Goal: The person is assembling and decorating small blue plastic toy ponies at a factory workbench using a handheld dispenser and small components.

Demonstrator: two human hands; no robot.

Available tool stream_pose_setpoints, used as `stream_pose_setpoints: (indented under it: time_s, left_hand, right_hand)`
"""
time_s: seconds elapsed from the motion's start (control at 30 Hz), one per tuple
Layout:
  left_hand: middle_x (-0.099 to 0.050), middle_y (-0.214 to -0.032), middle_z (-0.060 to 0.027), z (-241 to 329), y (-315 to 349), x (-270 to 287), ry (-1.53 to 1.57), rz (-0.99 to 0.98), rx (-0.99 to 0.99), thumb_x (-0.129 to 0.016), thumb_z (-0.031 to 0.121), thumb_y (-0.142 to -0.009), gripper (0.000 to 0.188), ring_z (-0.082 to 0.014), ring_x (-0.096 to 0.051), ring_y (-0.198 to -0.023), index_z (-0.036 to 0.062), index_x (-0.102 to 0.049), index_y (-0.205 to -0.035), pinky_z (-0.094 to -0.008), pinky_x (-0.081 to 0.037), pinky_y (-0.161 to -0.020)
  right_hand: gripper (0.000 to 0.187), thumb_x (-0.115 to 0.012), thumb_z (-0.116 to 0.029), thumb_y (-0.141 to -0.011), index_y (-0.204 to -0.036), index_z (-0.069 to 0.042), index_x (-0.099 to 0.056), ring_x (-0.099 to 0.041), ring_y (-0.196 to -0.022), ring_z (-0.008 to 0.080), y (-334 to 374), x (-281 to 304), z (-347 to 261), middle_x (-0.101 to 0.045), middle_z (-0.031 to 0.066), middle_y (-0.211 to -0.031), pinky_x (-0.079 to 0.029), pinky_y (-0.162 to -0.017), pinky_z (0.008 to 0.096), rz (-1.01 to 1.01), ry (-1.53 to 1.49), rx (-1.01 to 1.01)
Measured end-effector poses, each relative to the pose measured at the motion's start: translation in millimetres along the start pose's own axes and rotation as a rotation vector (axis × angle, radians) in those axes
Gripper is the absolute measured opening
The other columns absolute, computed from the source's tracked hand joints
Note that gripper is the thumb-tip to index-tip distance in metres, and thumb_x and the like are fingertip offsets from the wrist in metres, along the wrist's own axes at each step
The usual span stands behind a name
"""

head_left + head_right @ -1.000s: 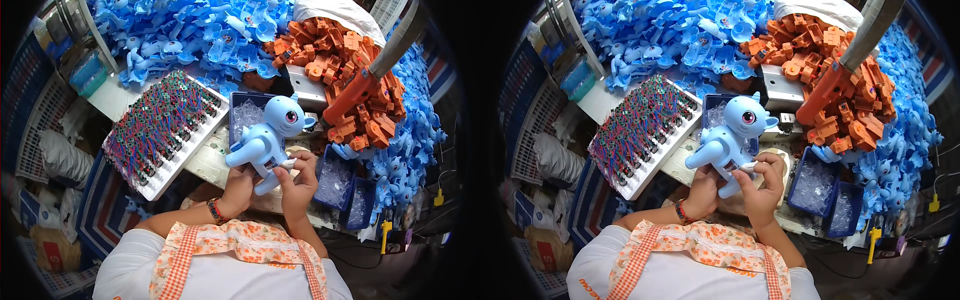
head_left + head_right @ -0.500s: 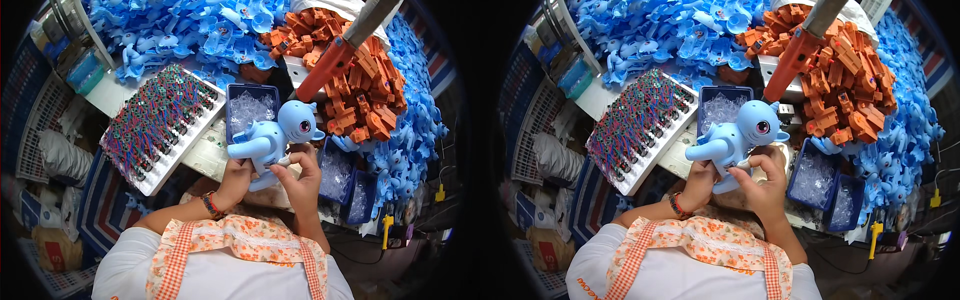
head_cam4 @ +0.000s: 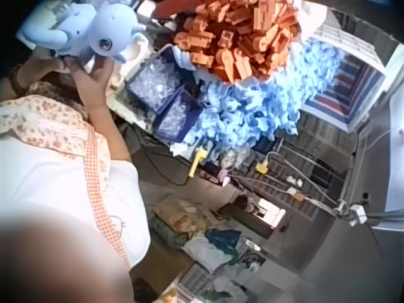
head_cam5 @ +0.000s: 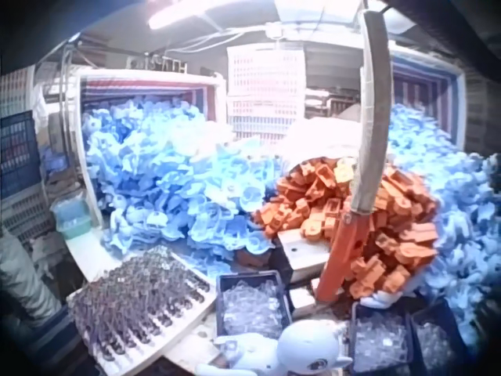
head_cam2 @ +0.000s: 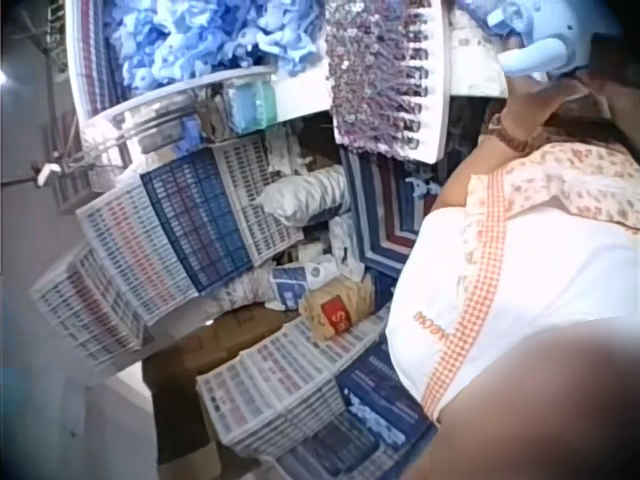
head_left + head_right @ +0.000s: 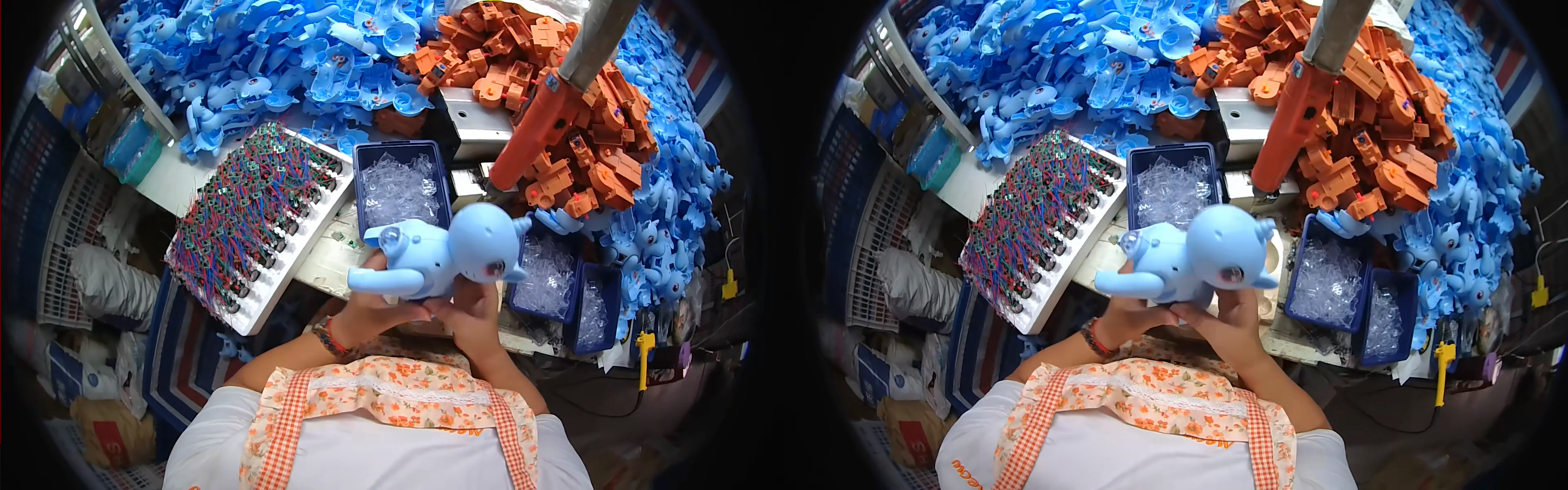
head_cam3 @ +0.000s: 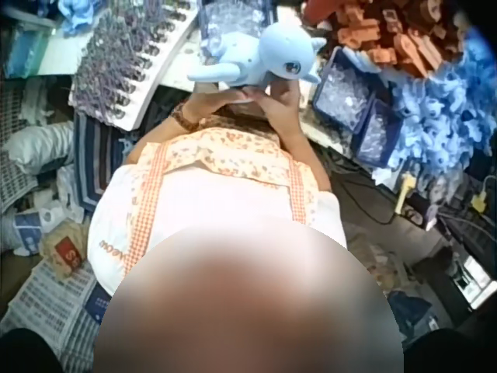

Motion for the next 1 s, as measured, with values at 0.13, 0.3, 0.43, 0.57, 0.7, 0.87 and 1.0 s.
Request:
stream_pose_setpoints:
  time_s: [0.13, 0.3, 0.43, 0.57, 0.7, 0.87, 1.0]
  left_hand:
    - [-0.060, -0.122, -0.0126, 26.0, -6.6, 14.4, 0.032, -0.023, -0.057, -0.092, 0.017, -0.063, 0.072, -0.0210, -0.054, -0.120, 0.0012, -0.057, -0.124, -0.0375, -0.043, -0.102]
    - [-0.062, -0.122, -0.0092, 56.0, 0.2, 21.9, -0.722, -0.211, -0.453, -0.090, 0.024, -0.059, 0.069, -0.0321, -0.056, -0.119, 0.0075, -0.061, -0.120, -0.0430, -0.043, -0.103]
    - [-0.063, -0.124, -0.0083, 65.8, 11.2, 22.8, -0.990, -0.171, -0.495, -0.087, 0.031, -0.064, 0.064, -0.0297, -0.057, -0.121, 0.0099, -0.062, -0.120, -0.0487, -0.040, -0.104]
    - [-0.066, -0.117, -0.0090, 77.8, 35.0, 33.1, -0.941, -0.095, -0.216, -0.086, 0.032, -0.066, 0.057, -0.0281, -0.063, -0.110, 0.0086, -0.065, -0.114, -0.0478, -0.040, -0.103]
    - [-0.067, -0.097, -0.0118, 127.8, 61.4, 51.9, -1.144, -0.153, 0.072, -0.086, 0.034, -0.062, 0.057, -0.0302, -0.066, -0.087, 0.0078, -0.067, -0.109, -0.0380, -0.051, -0.078]
    - [-0.064, -0.074, -0.0118, 148.8, 183.3, 147.2, -1.546, -0.215, 0.807, -0.088, 0.048, -0.045, 0.057, -0.0343, -0.063, -0.073, 0.0078, -0.063, -0.077, -0.0439, -0.047, -0.065]
    - [-0.068, -0.080, -0.0158, 112.8, 284.5, 239.2, -1.760, -0.025, 1.341, -0.087, 0.051, -0.049, 0.059, -0.0360, -0.066, -0.076, 0.0046, -0.067, -0.080, -0.0431, -0.051, -0.067]
  right_hand:
    - [0.122, -0.094, -0.017, -0.057, -0.152, -0.008, -0.018, -0.049, -0.128, 0.0289, -2.3, 3.2, -44.8, -0.033, 0.0152, -0.150, -0.044, -0.105, 0.0410, -0.078, -0.141, 0.159]
    - [0.086, -0.092, -0.024, -0.061, -0.135, -0.004, -0.053, -0.050, -0.129, 0.0320, 7.0, 5.6, -70.0, -0.048, 0.0237, -0.141, -0.042, -0.103, 0.0405, -0.408, 0.364, 0.284]
    - [0.075, -0.090, -0.017, -0.065, -0.131, -0.004, -0.055, -0.051, -0.127, 0.0308, 10.3, -3.2, -66.1, -0.053, 0.0231, -0.135, -0.043, -0.102, 0.0406, -0.408, 0.313, 0.320]
    - [0.067, -0.086, -0.014, -0.070, -0.130, -0.006, -0.056, -0.054, -0.123, 0.0312, 11.0, -17.2, -48.1, -0.054, 0.0235, -0.133, -0.046, -0.100, 0.0409, -0.419, 0.147, 0.236]
    - [0.054, -0.080, -0.010, -0.076, -0.126, -0.008, -0.061, -0.061, -0.112, 0.0275, 4.3, -35.3, -45.5, -0.056, 0.0159, -0.133, -0.047, -0.098, 0.0386, -0.525, 0.563, -0.109]
    - [0.032, -0.064, -0.030, -0.092, -0.065, -0.011, -0.064, -0.069, -0.064, 0.0292, 8.9, -44.3, -167.0, -0.066, 0.0092, -0.064, -0.046, -0.098, 0.0576, -1.309, -0.191, 0.537]
    - [0.038, -0.058, -0.018, -0.096, -0.060, -0.006, -0.059, -0.062, -0.061, 0.0237, 30.9, -65.5, -220.6, -0.057, 0.0077, -0.061, -0.052, -0.092, 0.0548, -1.293, -0.617, 0.591]
Point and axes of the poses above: each hand's wrist, its own y-axis away from the middle knuckle, its own x-axis out of the back of the hand, z = x × y, the point moved 6 cm from there along -y, towards the middle knuckle
